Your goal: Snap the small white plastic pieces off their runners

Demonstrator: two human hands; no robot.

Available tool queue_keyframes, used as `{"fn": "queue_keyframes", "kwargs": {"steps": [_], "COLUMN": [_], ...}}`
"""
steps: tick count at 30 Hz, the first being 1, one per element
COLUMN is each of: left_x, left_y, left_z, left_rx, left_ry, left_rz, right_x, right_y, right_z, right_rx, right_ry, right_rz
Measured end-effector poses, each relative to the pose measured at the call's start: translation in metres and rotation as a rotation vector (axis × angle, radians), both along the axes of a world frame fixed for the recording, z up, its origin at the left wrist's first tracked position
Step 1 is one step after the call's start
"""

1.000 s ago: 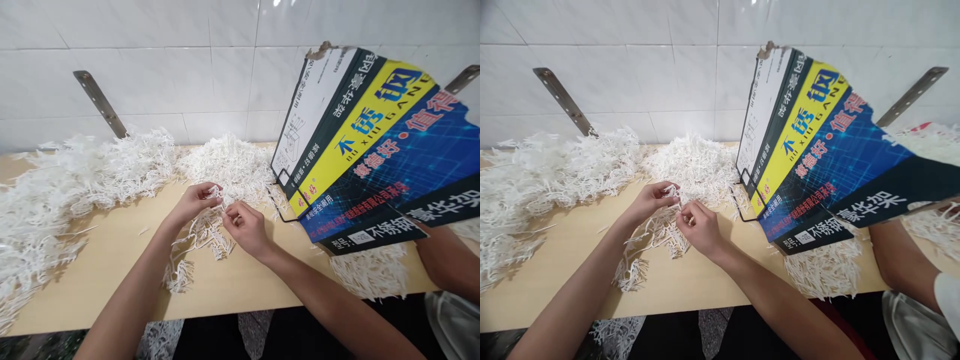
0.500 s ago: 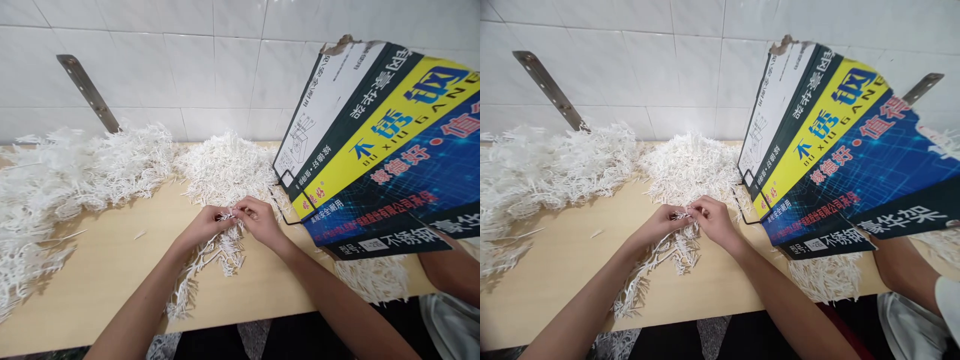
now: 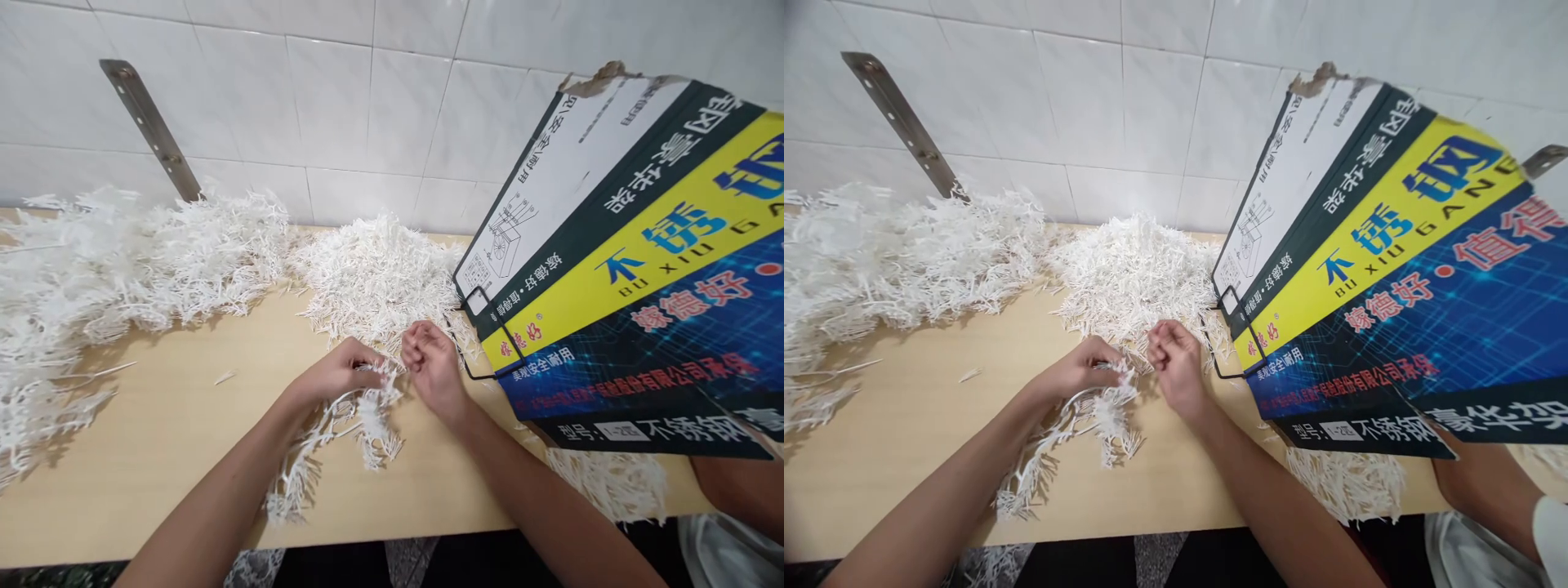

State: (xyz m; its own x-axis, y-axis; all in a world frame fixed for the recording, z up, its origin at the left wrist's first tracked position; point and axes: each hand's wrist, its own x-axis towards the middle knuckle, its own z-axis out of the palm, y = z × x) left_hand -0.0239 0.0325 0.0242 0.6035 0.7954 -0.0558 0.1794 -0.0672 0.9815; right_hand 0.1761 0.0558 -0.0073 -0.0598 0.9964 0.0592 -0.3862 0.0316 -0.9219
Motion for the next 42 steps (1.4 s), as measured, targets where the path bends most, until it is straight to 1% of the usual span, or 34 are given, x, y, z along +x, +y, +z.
{"fn": "queue_keyframes", "kwargs": {"steps": [2,3,4,6,8,10,12,13,15,17,20,23,25,27,29,30,31,33,35,36,38,39,41,42], "left_x": [-0.008,-0.011,-0.013,-0.014,-0.012,-0.008,-0.005,-0.004,-0.002,0.001,0.009,0.017,0.018,0.016,0.011,0.01,0.008,0.008,0.01,0.011,0.012,0.011,0.01,0.01], "left_y": [-0.005,-0.007,-0.008,-0.009,-0.008,-0.007,-0.007,-0.007,-0.008,-0.009,-0.009,-0.009,-0.01,-0.013,-0.017,-0.018,-0.018,-0.018,-0.016,-0.015,-0.014,-0.014,-0.013,-0.013], "left_z": [0.006,0.008,0.009,0.009,0.006,0.001,-0.002,-0.003,-0.004,-0.004,-0.004,-0.004,-0.004,-0.005,-0.005,-0.005,-0.005,-0.005,-0.005,-0.005,-0.006,-0.007,-0.008,-0.008], "left_rx": [-0.02,-0.024,-0.024,-0.017,-0.011,-0.003,0.008,0.013,0.014,-0.002,-0.031,-0.01,0.006,-0.004,-0.032,-0.043,-0.046,-0.037,-0.029,-0.031,-0.048,-0.06,-0.072,-0.069], "left_ry": [0.014,0.026,0.036,0.052,0.06,0.063,0.052,0.043,0.032,0.025,-0.009,-0.062,-0.093,-0.107,-0.102,-0.098,-0.096,-0.096,-0.089,-0.084,-0.078,-0.08,-0.084,-0.079], "left_rz": [-0.126,-0.148,-0.139,-0.067,0.024,0.114,0.192,0.218,0.239,0.254,0.295,0.325,0.329,0.291,0.215,0.185,0.17,0.187,0.227,0.245,0.28,0.294,0.319,0.321], "right_x": [0.014,0.02,0.025,0.027,0.023,0.016,0.009,0.006,0.003,0.002,-0.003,-0.012,-0.015,-0.012,-0.002,0.005,0.012,0.021,0.023,0.021,0.016,0.013,0.009,0.007], "right_y": [0.011,0.015,0.017,0.014,0.006,-0.005,-0.013,-0.016,-0.019,-0.02,-0.022,-0.025,-0.023,-0.015,-0.002,0.005,0.01,0.015,0.012,0.008,-0.001,-0.005,-0.012,-0.014], "right_z": [0.004,0.006,0.008,0.012,0.017,0.02,0.022,0.022,0.02,0.017,0.012,0.01,0.011,0.012,0.013,0.012,0.012,0.01,0.01,0.011,0.015,0.018,0.02,0.021], "right_rx": [0.022,0.044,0.084,0.201,0.332,0.418,0.453,0.468,0.481,0.449,0.31,0.214,0.168,0.098,0.034,0.023,0.027,0.073,0.18,0.244,0.342,0.364,0.37,0.357], "right_ry": [0.006,-0.057,-0.154,-0.385,-0.562,-0.641,-0.678,-0.694,-0.712,-0.672,-0.528,-0.425,-0.361,-0.247,-0.12,-0.089,-0.109,-0.309,-0.533,-0.595,-0.613,-0.607,-0.622,-0.633], "right_rz": [0.051,0.067,0.073,0.086,0.109,0.177,0.236,0.243,0.196,0.122,0.011,-0.116,-0.153,-0.175,-0.218,-0.242,-0.247,-0.166,-0.069,-0.021,0.116,0.205,0.351,0.372]}}
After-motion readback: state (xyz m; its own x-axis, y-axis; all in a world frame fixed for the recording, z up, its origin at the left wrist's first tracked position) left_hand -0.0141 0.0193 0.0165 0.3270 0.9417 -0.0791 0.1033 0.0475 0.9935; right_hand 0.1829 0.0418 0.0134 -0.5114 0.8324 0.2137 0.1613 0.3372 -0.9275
